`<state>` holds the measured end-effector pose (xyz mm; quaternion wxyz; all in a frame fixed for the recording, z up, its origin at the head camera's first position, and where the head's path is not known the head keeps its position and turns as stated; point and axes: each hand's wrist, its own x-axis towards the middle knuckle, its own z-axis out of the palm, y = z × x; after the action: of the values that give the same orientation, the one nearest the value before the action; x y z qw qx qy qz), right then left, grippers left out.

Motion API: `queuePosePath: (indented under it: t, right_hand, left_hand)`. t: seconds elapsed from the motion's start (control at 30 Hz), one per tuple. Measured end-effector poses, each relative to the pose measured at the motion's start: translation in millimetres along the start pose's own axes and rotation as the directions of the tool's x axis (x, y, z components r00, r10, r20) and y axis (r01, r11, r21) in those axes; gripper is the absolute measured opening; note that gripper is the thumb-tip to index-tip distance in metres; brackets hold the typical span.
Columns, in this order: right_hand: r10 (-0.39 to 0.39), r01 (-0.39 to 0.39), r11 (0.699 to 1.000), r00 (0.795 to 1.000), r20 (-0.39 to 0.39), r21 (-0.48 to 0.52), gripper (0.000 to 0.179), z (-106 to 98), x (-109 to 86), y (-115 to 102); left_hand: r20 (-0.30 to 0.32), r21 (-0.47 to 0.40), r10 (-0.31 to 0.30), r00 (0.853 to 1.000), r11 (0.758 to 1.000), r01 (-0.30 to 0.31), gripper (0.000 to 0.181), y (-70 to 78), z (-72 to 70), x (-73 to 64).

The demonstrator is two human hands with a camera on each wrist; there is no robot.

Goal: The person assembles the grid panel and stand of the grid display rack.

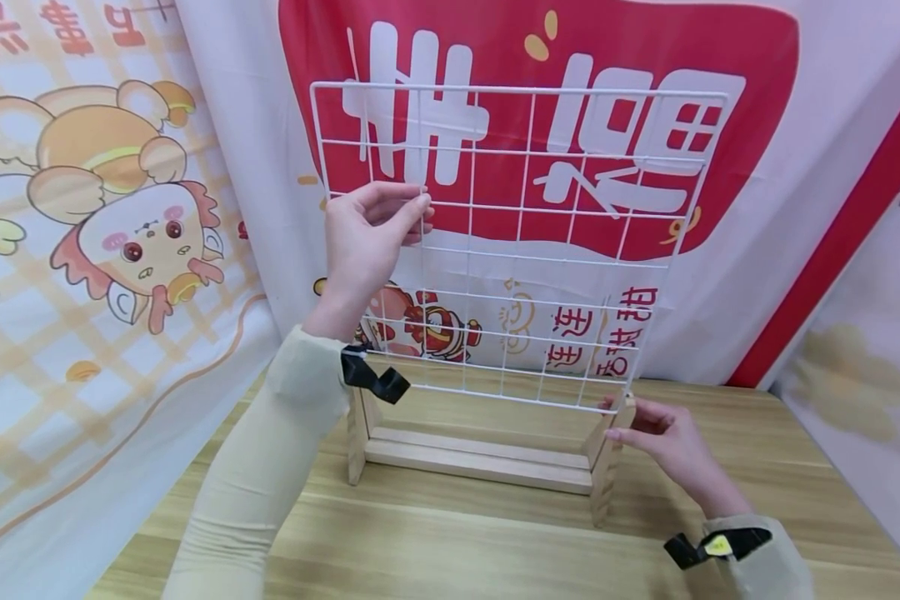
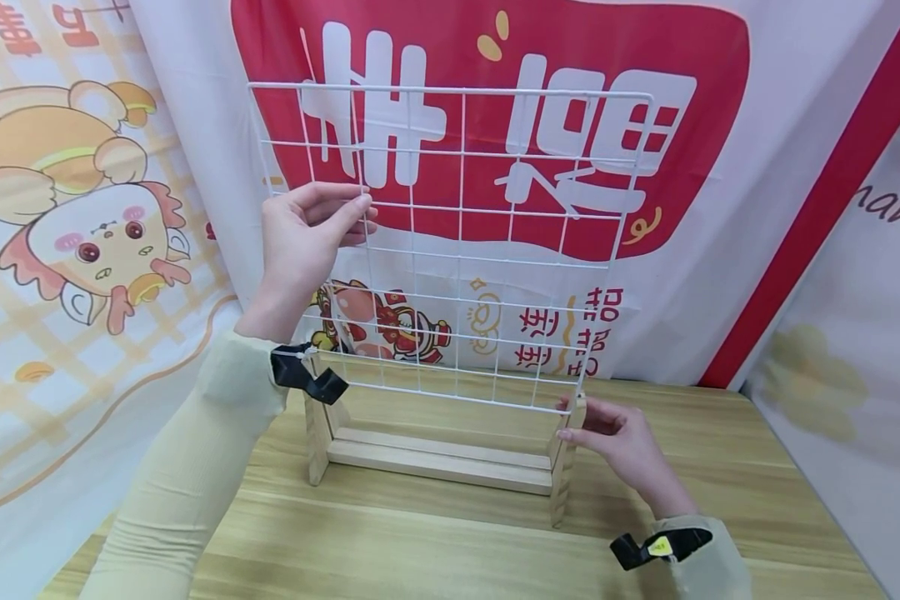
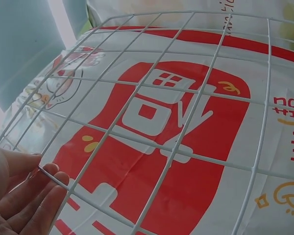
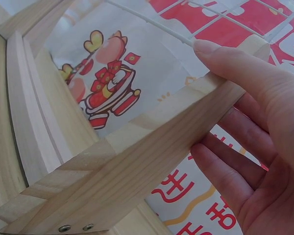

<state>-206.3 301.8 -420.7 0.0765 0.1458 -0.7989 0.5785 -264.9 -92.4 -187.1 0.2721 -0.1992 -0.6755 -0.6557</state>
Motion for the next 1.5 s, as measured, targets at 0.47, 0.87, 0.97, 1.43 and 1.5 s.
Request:
queuePosePath:
  t: [0.47, 0.87, 0.97, 1.43, 1.5]
  right_hand:
    - [-0.004, 0.004, 1.0, 1.0, 0.0, 0.0, 0.048, 0.2, 0.1, -0.6]
    - [0.012, -0.012, 1.0, 1.0, 0.001, 0.003, 0.045, 0.6, -0.8, -1.7]
    - [0.011, -0.011, 1.0, 1.0, 0.001, 0.005, 0.044, 1.0, -0.8, -1.7]
    - [-0.005, 0.005, 1.0, 1.0, 0.007, 0.011, 0.045, 1.3, -1.2, 0.2]
    - [-0.005, 0.005, 1.0, 1.0, 0.008, 0.012, 0.046, 1.3, -1.1, 0.3]
  left_hand:
    - [0.005, 0.007, 0.015, 1.0, 1.0, -0.015, 0.03, -3.4, -2.4, -6.1]
    - [0.007, -0.009, 0.017, 1.0, 1.0, -0.017, 0.03, -6.0, -3.6, -8.1]
    - [0.008, -0.015, 0.011, 1.0, 1.0, -0.011, 0.03, -6.8, -4.2, -9.3]
    - [0.008, -0.021, 0.03, 1.0, 0.999, -0.03, 0.029, -8.4, -4.7, -15.1]
    - [0.007, -0.027, 0.036, 0.999, 0.999, -0.036, 0.029, -8.8, -5.3, -15.8]
